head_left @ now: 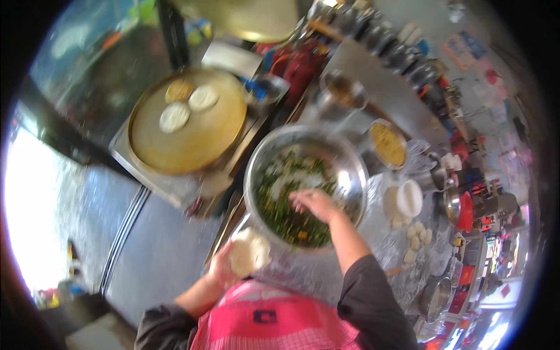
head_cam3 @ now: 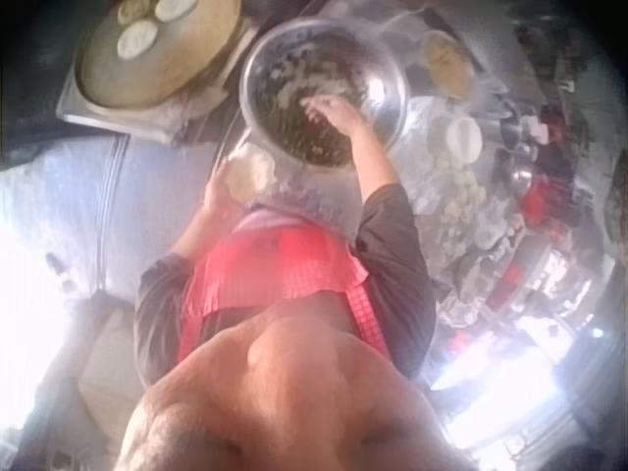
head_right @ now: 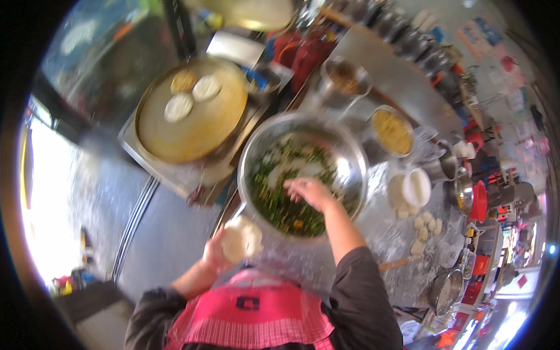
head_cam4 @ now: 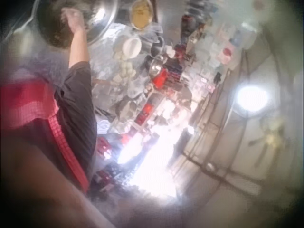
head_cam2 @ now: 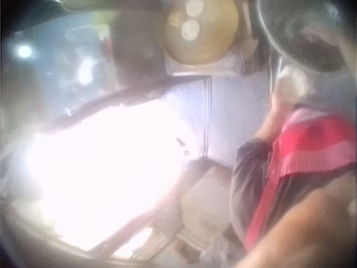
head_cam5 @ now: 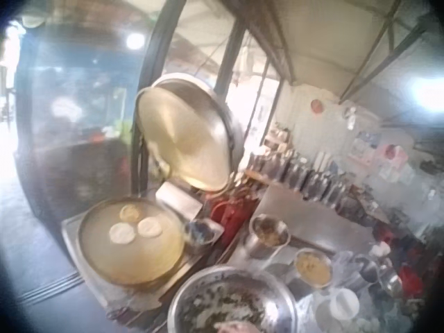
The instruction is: The person serves a bowl of noodles to a customer, then returns to the cooking station. They roll dough into flat circles, fill them with a green vegetable mixture, fold and seal the edges, and place them on a hot griddle. The person flips the cooking pancakes with tongs and continues preparing more.
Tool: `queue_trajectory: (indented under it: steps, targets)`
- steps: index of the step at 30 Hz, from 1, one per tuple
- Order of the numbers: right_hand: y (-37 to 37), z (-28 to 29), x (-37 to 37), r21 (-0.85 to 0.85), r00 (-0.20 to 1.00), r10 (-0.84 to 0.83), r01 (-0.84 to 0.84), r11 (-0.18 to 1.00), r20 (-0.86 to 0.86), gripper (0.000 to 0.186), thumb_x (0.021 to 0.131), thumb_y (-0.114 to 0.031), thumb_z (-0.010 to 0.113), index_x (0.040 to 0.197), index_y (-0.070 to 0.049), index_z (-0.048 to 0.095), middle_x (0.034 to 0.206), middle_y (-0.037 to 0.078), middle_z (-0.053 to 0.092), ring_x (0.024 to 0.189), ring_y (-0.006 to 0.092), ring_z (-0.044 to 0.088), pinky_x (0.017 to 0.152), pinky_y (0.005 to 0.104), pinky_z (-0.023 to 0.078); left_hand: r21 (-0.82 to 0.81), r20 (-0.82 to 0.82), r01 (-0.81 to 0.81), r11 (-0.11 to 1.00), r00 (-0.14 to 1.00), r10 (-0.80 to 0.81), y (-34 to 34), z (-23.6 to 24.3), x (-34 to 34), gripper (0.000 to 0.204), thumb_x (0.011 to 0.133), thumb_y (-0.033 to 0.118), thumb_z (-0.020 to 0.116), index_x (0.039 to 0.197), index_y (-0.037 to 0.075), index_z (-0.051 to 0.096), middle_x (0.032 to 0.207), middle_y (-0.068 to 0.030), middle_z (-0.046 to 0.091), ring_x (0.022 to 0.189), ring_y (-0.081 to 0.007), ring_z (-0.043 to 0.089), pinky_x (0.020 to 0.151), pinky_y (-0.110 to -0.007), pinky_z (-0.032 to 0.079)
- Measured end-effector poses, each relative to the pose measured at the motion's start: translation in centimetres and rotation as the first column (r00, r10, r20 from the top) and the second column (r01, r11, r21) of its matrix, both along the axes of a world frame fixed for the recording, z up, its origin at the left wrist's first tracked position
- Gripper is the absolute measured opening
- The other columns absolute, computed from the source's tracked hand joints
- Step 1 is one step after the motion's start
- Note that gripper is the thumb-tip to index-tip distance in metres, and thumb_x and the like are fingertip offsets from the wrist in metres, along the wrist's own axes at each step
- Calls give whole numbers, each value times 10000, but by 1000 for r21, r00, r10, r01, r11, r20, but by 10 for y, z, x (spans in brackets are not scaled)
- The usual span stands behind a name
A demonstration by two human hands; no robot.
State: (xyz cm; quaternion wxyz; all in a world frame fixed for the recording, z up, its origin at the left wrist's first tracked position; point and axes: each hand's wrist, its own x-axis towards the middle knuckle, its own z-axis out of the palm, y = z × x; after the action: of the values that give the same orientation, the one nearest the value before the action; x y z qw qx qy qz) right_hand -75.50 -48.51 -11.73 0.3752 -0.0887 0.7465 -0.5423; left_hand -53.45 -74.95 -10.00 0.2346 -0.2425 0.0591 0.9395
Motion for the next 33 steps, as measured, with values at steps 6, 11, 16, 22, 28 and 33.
queue_trajectory:
  steps: [6,11,16,22,28,33]
  targets:
    - [-17,-18,-25,-60,875,-350,351,934,-333,315,983,-323,544,1200,-129,664,984,60,714,824,107,653,761,265,542,-19,-156,-28,999,987,25,43,14,-33,572,965,465,424,1359,51,449,1338,-178,523,1245,-371,496,1064,-535,370]
    - [14,-10,4,-38,947,233,-247,968,-223,289,982,-305,544,1176,-141,683,970,63,717,802,115,668,743,267,550,-96,-127,-88,992,989,75,55,22,-39,547,950,479,438,1353,110,468,1349,-141,522,1249,-363,492,1046,-556,377]
    - [65,-3,-11,-100,946,-201,182,978,-252,325,992,-322,520,1160,-94,679,874,59,709,763,111,656,686,242,532,-132,-260,-134,982,961,97,71,26,-44,543,937,489,475,1324,109,485,1310,-131,545,1209,-346,523,1015,-538,411]
    - [47,-12,27,92,995,-94,97,991,-41,283,979,-262,520,1076,-57,689,840,74,692,709,144,654,607,263,501,-103,-219,-210,972,958,184,72,20,-39,529,944,477,474,1334,119,487,1313,-128,550,1216,-331,522,1010,-537,418]
    - [61,3,36,-108,879,-344,397,912,331,286,965,-254,553,1029,3,661,775,80,674,603,104,607,529,224,442,-72,-158,-204,976,969,190,70,19,-40,531,959,434,461,1355,82,468,1322,-145,542,1200,-344,536,1022,-512,419]
    - [64,47,51,-375,867,-353,476,795,351,323,988,-263,513,1136,-6,641,872,102,681,705,122,615,634,231,486,-259,-64,-226,939,974,216,89,23,-57,510,972,408,483,1357,74,461,1303,-153,546,1197,-339,537,1010,-498,432]
